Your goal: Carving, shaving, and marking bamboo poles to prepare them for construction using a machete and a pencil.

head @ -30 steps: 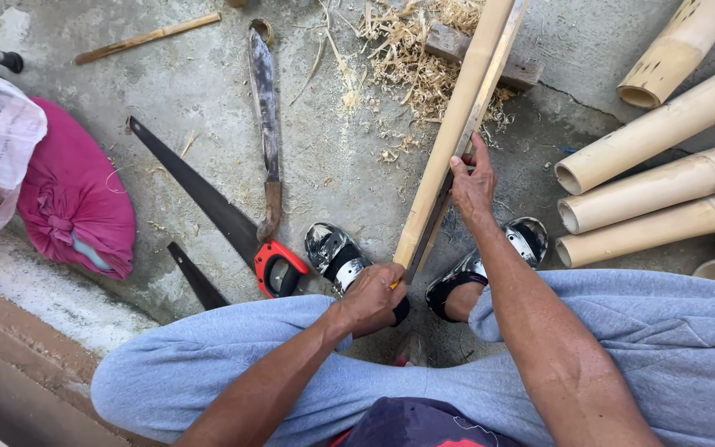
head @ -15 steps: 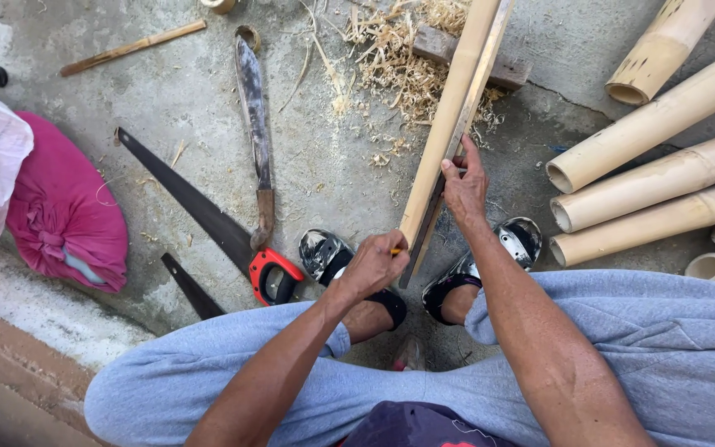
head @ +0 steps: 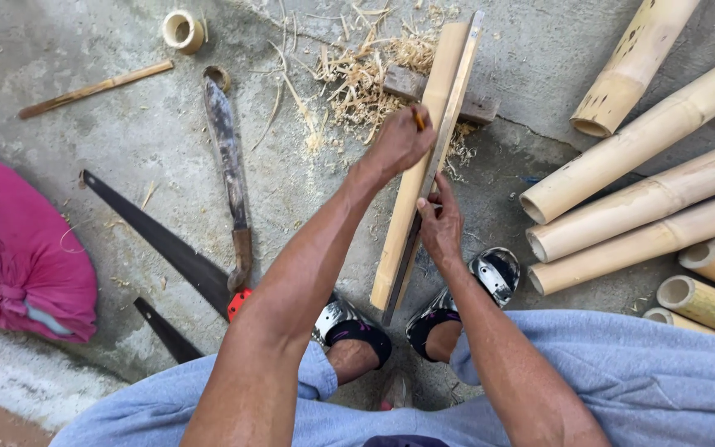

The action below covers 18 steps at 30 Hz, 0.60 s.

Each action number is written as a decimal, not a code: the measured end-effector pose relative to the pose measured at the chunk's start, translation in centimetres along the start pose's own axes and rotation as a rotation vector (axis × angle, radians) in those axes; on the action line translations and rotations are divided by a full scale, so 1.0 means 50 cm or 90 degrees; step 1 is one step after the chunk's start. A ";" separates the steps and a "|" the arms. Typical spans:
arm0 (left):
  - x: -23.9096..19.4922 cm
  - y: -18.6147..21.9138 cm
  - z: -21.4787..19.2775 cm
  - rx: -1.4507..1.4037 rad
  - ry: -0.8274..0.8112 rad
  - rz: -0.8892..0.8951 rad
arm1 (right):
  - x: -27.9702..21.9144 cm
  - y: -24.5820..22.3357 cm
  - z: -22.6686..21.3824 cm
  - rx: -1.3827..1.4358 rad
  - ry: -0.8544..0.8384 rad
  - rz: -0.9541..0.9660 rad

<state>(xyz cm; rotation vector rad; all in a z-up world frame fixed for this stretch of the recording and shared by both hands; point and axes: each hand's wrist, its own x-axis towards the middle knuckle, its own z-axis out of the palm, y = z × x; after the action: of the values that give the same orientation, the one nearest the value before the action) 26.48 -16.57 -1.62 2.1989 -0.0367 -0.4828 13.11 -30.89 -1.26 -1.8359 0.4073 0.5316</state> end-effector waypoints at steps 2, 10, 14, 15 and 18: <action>0.074 0.008 -0.011 0.005 0.016 0.016 | -0.009 -0.019 -0.003 0.014 -0.003 0.026; 0.273 0.006 -0.017 -0.031 0.185 0.198 | -0.005 0.015 0.013 0.015 0.017 -0.044; 0.286 0.025 -0.025 -0.039 0.273 0.308 | -0.002 0.012 0.008 -0.025 0.009 -0.019; 0.284 0.026 -0.025 -0.030 0.298 0.291 | 0.000 0.019 0.011 -0.021 0.013 -0.034; 0.284 -0.005 -0.005 -0.006 0.315 0.275 | -0.003 0.017 0.009 -0.015 0.011 -0.043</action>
<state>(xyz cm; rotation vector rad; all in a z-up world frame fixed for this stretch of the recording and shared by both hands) 39.67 -18.98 -6.34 2.1613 -0.2352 0.3015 12.44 -30.74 -1.98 -1.8710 0.3517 0.4758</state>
